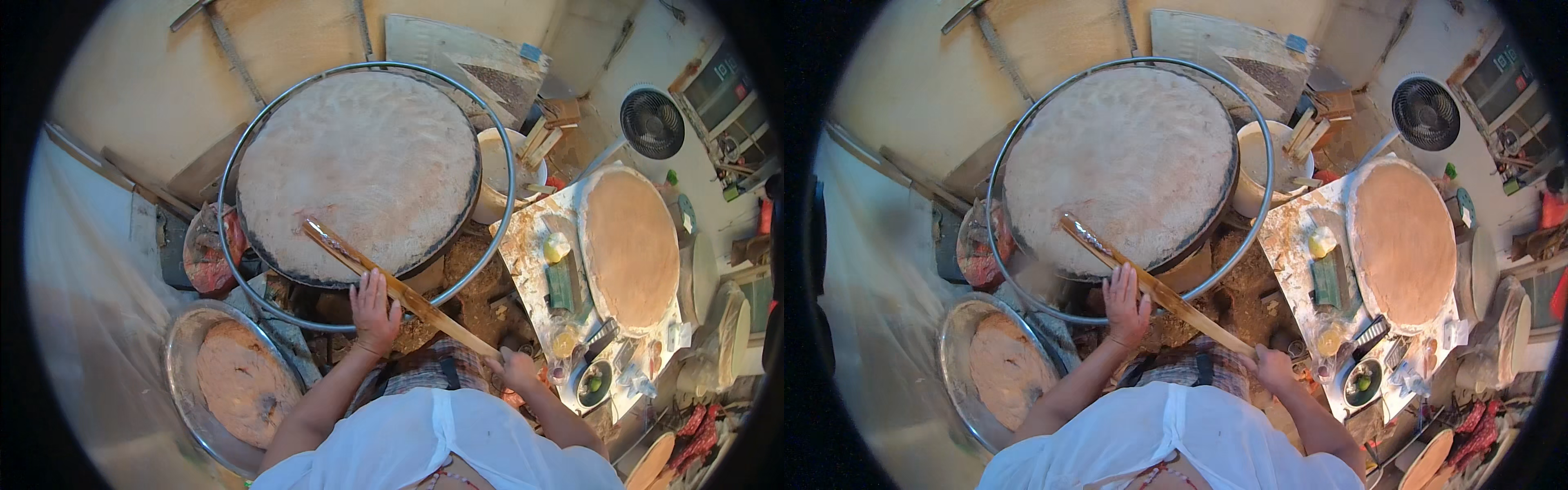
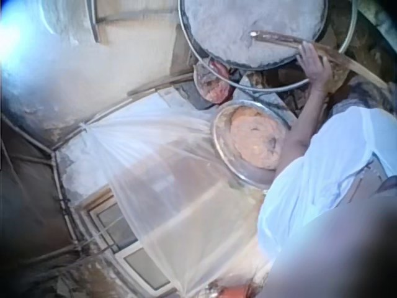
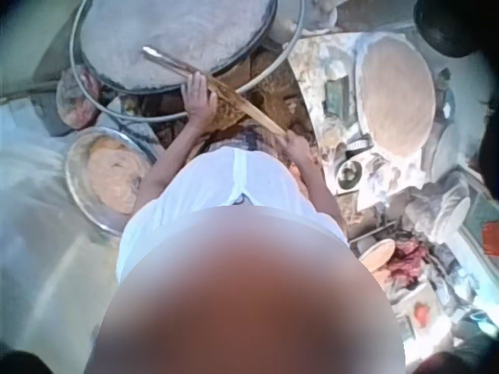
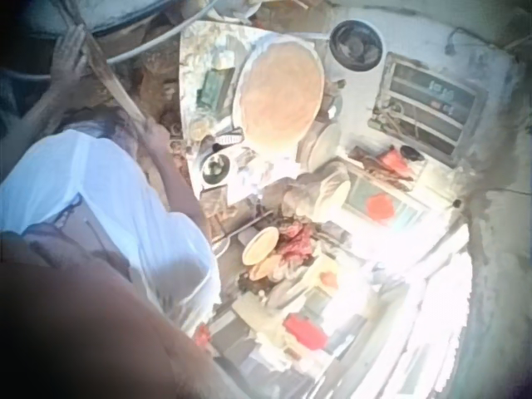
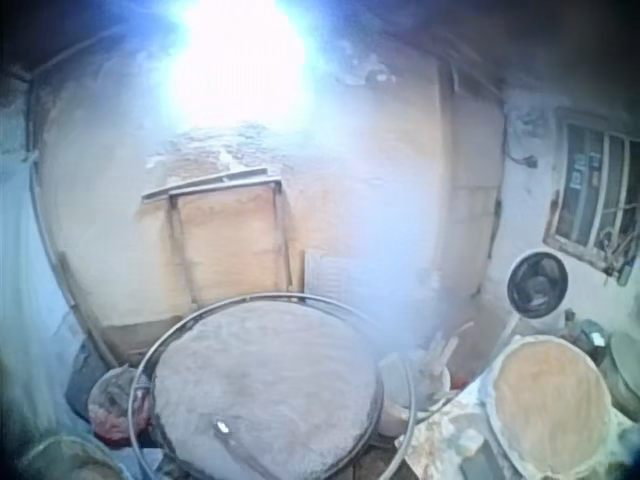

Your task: The person scoops batter from a metal bowl and spreads it in a circular motion on a large inverted dome-shaped pan using a wooden stick. After spreading, they lift the cooked crepe with a spatula and place it on a nearby surface. The process is repeated for a second crepe.

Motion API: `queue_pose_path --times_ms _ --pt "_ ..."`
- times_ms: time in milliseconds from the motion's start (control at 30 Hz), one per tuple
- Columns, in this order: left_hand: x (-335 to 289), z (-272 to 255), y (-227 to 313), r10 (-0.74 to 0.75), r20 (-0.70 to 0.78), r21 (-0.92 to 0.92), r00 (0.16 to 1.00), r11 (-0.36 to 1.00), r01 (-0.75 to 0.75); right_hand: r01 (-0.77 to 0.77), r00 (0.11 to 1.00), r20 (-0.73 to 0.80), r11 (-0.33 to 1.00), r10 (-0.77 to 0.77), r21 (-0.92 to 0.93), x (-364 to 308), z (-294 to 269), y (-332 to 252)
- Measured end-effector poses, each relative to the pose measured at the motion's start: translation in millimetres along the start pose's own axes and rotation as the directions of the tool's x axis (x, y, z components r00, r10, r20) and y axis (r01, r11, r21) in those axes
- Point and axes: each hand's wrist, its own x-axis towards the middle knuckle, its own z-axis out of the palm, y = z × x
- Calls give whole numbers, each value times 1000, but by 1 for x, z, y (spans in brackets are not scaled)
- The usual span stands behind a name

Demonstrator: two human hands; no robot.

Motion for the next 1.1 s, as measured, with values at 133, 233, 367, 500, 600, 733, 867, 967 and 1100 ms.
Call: queue_pose_path --times_ms 133,233,367,500,600,733,867,967,1100 --pt "11 31 50 152 57 -37 987 988 -150 -108 993 -42 990 113 93 -39 33 53" --pt "38 56 85 175 74 -157 982 974 -162 -148 985 -37 936 168 319 -37 32 61" --pt "139 84 125 216 179 -153 960 970 -190 -218 961 -1 757 277 616 -9 -16 37" --pt "166 83 107 199 177 -61 964 980 -191 -422 905 367 567 216 707 20 -60 38" --pt "145 65 88 148 188 -77 971 988 -136 -519 844 512 482 159 706 14 -62 23" --pt "110 42 52 59 154 -2 986 998 -59 -459 858 506 580 91 673 8 -38 -9" --pt "76 24 18 -5 103 2 995 1000 5 -235 937 349 768 16 596 2 -21 -29" --pt "33 13 1 25 10 2 1000 1000 -25 -88 983 185 912 14 400 -9 -13 -28" --pt "-11 19 8 150 -68 37 986 988 -148 -100 995 24 987 97 123 -38 30 2"
